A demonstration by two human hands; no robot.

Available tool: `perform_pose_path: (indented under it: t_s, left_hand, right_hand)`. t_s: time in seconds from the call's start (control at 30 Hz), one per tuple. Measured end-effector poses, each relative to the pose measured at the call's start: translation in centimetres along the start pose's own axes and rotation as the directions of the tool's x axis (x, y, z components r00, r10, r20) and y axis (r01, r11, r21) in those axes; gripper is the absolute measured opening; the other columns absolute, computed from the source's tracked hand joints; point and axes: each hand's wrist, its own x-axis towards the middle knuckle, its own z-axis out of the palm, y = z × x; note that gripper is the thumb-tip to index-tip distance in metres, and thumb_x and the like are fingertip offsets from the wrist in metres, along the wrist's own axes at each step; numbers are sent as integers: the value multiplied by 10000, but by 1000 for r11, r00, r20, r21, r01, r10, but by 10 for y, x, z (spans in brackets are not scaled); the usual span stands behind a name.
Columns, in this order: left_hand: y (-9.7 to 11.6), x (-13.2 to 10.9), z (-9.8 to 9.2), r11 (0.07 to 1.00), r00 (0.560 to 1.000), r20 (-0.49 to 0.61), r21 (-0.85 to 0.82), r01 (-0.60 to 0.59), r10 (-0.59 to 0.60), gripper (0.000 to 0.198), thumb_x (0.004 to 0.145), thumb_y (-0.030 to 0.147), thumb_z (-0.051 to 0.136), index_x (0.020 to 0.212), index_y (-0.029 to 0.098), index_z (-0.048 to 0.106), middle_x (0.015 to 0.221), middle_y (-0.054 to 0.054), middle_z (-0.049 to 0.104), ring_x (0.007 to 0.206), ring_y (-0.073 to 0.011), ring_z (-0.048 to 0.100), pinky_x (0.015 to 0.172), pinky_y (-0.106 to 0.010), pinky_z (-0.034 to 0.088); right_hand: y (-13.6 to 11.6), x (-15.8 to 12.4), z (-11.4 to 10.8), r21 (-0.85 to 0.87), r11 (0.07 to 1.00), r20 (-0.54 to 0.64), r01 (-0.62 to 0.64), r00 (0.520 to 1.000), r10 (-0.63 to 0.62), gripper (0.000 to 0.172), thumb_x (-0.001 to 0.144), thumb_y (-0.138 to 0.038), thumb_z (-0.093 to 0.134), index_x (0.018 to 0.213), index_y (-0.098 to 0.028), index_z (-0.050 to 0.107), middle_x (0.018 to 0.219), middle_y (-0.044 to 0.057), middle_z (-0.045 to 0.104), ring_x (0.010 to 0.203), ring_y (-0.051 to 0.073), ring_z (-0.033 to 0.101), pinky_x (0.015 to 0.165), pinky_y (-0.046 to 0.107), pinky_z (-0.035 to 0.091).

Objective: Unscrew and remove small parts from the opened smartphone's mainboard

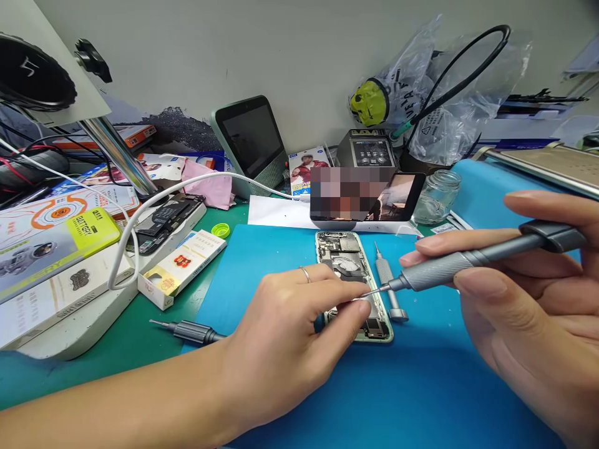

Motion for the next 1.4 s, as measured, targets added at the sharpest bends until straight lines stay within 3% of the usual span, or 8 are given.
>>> perform_pose_path:
  t_s: [0.27, 0.63, 0.83, 1.03, 1.2, 1.4]
  left_hand:
    - [-4, 1, 4, 996, 994, -69, -24, -84, 82, 219, 1017, 94, 664, 1055, 200, 852, 820, 16, 749, 686, -108, 613, 633, -228, 417]
    - [1, 0, 3, 998, 996, -81, 47, -29, 33, 160, 995, 124, 685, 938, 168, 828, 704, 43, 699, 573, -76, 518, 534, -251, 320]
    - [2, 0, 2, 998, 997, -65, 50, -38, 41, 275, 992, 94, 635, 746, 175, 727, 658, 46, 632, 570, -72, 495, 540, -247, 301]
    - [2, 1, 1, 999, 998, -57, 46, -27, 29, 317, 976, 101, 621, 671, 184, 639, 644, 47, 609, 561, -73, 478, 538, -251, 289]
    - [-1, 1, 2, 999, 999, -50, 43, -19, 21, 344, 979, 103, 619, 646, 188, 597, 642, 47, 599, 580, -82, 476, 558, -257, 292]
    - [-1, 1, 3, 999, 998, -51, 42, -22, 24, 305, 960, 76, 629, 677, 187, 633, 639, 55, 578, 574, -78, 468, 559, -257, 288]
  right_hand:
    - [6, 5, -6, -23, 996, 32, 82, 996, -81, 465, 890, -475, 871, 1318, -446, 689, 1015, -23, 797, 864, 231, 833, 718, 394, 778]
    - [6, 4, -9, -79, 991, 27, 103, 994, -102, 511, 890, -521, 854, 1362, -453, 672, 1074, 22, 760, 877, 261, 832, 697, 429, 774]
    - [7, 5, -6, -69, 990, 38, 125, 992, -122, 524, 889, -494, 867, 1376, -488, 675, 1090, 4, 758, 856, 214, 827, 670, 349, 768]
    - [7, 3, -7, -89, 990, 49, 108, 993, -103, 521, 879, -501, 872, 1364, -482, 682, 1241, 28, 733, 848, 229, 819, 666, 403, 768]
    - [8, 3, -7, -77, 989, 42, 125, 992, -122, 525, 877, -474, 880, 1364, -446, 688, 1051, 14, 776, 872, 250, 836, 657, 378, 766]
    - [8, 4, -6, -68, 990, 46, 123, 992, -120, 531, 877, -381, 887, 1363, -448, 685, 1029, -4, 779, 866, 249, 839, 640, 369, 760]
